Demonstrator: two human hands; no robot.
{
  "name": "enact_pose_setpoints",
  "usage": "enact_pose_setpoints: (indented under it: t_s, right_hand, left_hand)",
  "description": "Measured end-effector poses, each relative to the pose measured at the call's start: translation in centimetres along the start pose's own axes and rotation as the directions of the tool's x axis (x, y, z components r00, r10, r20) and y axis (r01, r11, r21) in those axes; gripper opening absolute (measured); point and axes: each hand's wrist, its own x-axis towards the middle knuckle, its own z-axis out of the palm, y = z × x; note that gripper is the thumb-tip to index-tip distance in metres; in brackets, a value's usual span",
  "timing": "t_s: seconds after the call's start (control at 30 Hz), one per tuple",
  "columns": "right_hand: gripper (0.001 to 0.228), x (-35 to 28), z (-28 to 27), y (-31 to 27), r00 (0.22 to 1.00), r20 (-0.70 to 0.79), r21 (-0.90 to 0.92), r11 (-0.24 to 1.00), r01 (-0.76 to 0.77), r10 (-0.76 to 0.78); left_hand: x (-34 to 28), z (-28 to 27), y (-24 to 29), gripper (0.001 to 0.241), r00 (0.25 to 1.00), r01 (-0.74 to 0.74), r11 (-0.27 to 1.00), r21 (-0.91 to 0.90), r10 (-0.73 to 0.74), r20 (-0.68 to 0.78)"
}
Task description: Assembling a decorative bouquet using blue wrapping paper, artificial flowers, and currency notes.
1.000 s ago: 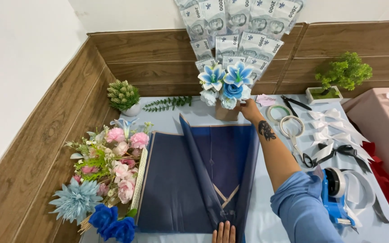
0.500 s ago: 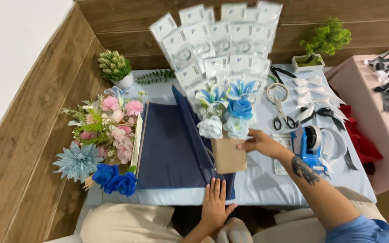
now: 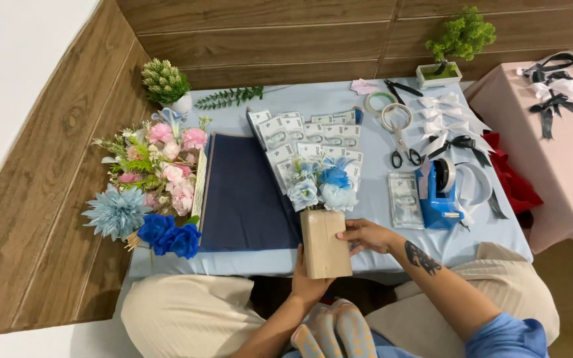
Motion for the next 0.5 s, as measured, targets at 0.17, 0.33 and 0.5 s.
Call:
enact_pose_setpoints:
  t_s: [0.17,0.33,0.5]
  right_hand:
    - [0.066,0.3,-0.2,0.4,1.0,0.008,0.0,1.0,0.021,-0.021]
    - [0.061,0.1,-0.2,0.3,0.999,-0.022,-0.016,0.999,0.031,-0.032]
    - [0.058,0.0,1.1,0.2,0.996,-0.081,-0.029,0.999,0.041,-0.043]
  left_hand:
    - [-0.1,-2.2,0.0,0.069,0.984,0.171,0.922,-0.347,-0.18,0.006]
    - [-1.4,-3.4,-1.9,0.085,0.999,0.035,0.997,0.074,-0.034,-0.02]
    - [-3.1,-3.0,-3.4,0.102,0.999,0.011,0.908,0.418,0.01,-0.048]
